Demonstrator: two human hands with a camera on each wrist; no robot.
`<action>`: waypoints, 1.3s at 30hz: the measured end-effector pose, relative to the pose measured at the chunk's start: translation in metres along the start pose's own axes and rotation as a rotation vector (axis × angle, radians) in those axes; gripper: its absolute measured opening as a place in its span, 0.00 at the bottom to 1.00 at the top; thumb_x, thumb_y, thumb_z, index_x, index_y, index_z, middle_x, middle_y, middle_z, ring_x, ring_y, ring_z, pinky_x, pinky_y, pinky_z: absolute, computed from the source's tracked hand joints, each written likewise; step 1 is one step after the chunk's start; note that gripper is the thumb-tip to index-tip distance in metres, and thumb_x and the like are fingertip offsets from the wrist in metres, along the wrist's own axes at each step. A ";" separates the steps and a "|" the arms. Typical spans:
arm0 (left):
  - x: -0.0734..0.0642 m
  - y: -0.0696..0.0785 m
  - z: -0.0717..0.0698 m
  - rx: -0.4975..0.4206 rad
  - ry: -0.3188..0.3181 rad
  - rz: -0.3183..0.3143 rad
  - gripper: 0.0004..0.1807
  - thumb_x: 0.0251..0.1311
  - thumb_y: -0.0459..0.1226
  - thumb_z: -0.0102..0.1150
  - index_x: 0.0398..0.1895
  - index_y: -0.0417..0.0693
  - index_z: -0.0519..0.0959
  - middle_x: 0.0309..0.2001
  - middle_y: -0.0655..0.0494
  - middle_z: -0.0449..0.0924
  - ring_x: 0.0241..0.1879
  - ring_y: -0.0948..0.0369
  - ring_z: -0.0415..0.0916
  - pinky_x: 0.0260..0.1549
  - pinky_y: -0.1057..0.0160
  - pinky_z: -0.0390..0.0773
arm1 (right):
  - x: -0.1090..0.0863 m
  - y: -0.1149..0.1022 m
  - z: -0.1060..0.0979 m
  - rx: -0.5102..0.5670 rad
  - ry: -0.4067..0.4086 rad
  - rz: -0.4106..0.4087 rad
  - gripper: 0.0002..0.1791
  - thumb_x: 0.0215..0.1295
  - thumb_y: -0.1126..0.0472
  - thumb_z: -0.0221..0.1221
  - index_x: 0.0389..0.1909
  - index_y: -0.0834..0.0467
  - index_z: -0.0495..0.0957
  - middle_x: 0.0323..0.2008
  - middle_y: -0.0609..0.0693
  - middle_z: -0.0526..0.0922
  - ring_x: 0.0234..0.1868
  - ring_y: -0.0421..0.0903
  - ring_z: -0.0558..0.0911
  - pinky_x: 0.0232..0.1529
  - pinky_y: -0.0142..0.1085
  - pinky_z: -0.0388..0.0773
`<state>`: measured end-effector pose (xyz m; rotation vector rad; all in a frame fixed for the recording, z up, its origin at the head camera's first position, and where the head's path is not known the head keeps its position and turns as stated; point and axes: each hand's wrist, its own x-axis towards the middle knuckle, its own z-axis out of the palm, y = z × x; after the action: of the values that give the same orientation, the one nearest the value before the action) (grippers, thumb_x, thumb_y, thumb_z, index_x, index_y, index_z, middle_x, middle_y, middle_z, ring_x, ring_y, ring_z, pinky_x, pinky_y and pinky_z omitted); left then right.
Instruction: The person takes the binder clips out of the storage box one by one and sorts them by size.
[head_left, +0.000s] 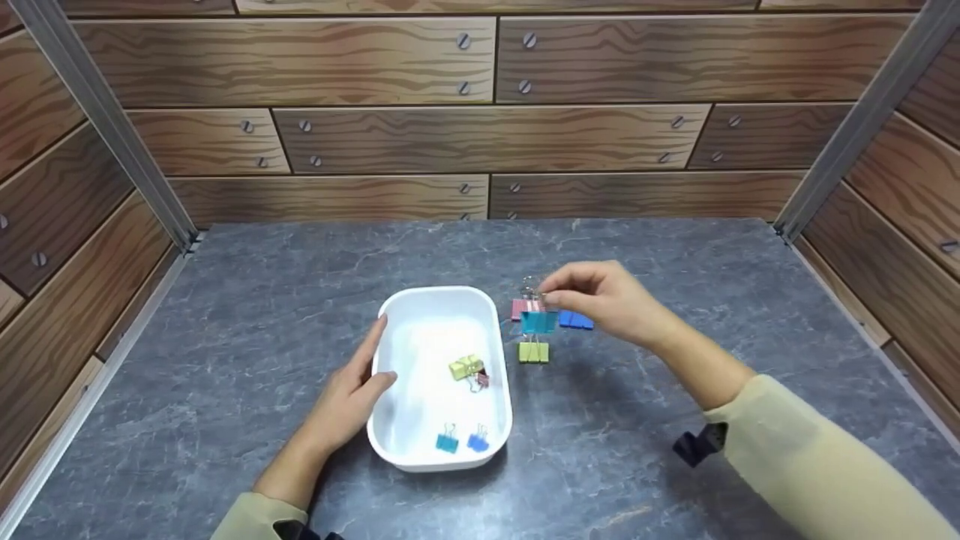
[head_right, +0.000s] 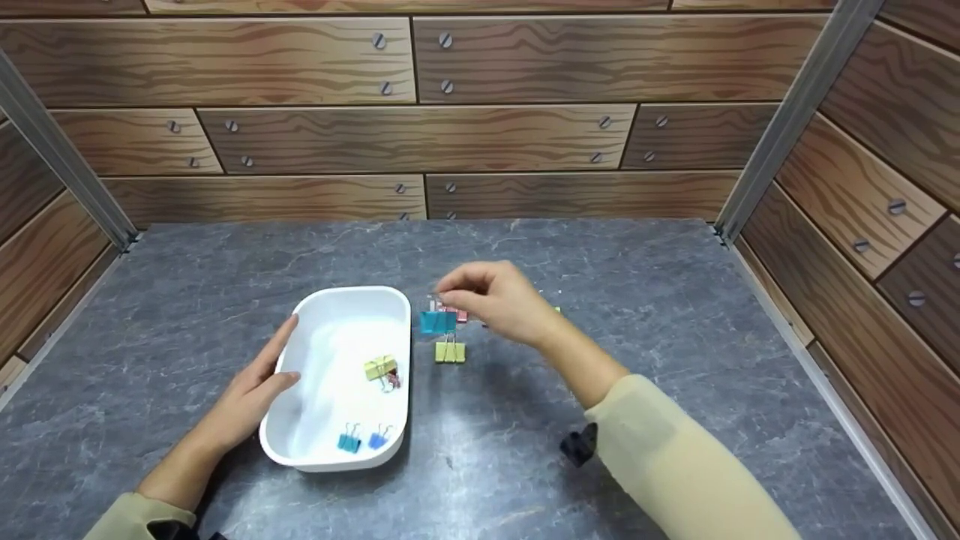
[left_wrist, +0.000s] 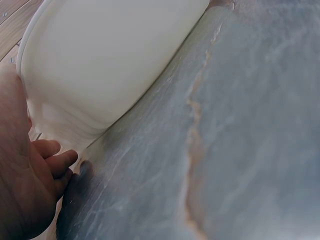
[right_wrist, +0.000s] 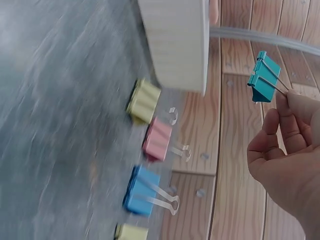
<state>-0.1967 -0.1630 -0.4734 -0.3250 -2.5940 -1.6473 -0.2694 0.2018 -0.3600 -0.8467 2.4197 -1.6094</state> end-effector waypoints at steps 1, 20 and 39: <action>0.000 0.000 0.000 0.001 -0.001 0.000 0.39 0.67 0.37 0.53 0.76 0.73 0.51 0.74 0.63 0.53 0.70 0.57 0.58 0.60 0.51 0.67 | -0.003 0.001 -0.003 -0.017 0.010 0.017 0.07 0.65 0.62 0.62 0.42 0.59 0.85 0.38 0.57 0.85 0.31 0.45 0.78 0.29 0.30 0.75; 0.001 0.001 0.002 -0.014 0.005 -0.015 0.38 0.68 0.35 0.53 0.77 0.66 0.51 0.74 0.55 0.54 0.69 0.54 0.59 0.58 0.48 0.69 | -0.031 0.052 -0.034 -0.154 0.060 0.202 0.11 0.65 0.58 0.63 0.43 0.58 0.85 0.41 0.52 0.85 0.37 0.47 0.80 0.36 0.37 0.80; -0.001 0.001 -0.001 0.026 0.008 0.004 0.38 0.68 0.40 0.54 0.76 0.76 0.51 0.73 0.62 0.55 0.68 0.58 0.60 0.59 0.51 0.68 | -0.037 0.062 -0.023 -0.197 0.031 0.209 0.09 0.65 0.62 0.63 0.42 0.62 0.84 0.40 0.57 0.85 0.39 0.47 0.80 0.39 0.33 0.78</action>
<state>-0.1958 -0.1638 -0.4727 -0.3214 -2.6048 -1.6091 -0.2708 0.2564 -0.4124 -0.5727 2.6199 -1.3383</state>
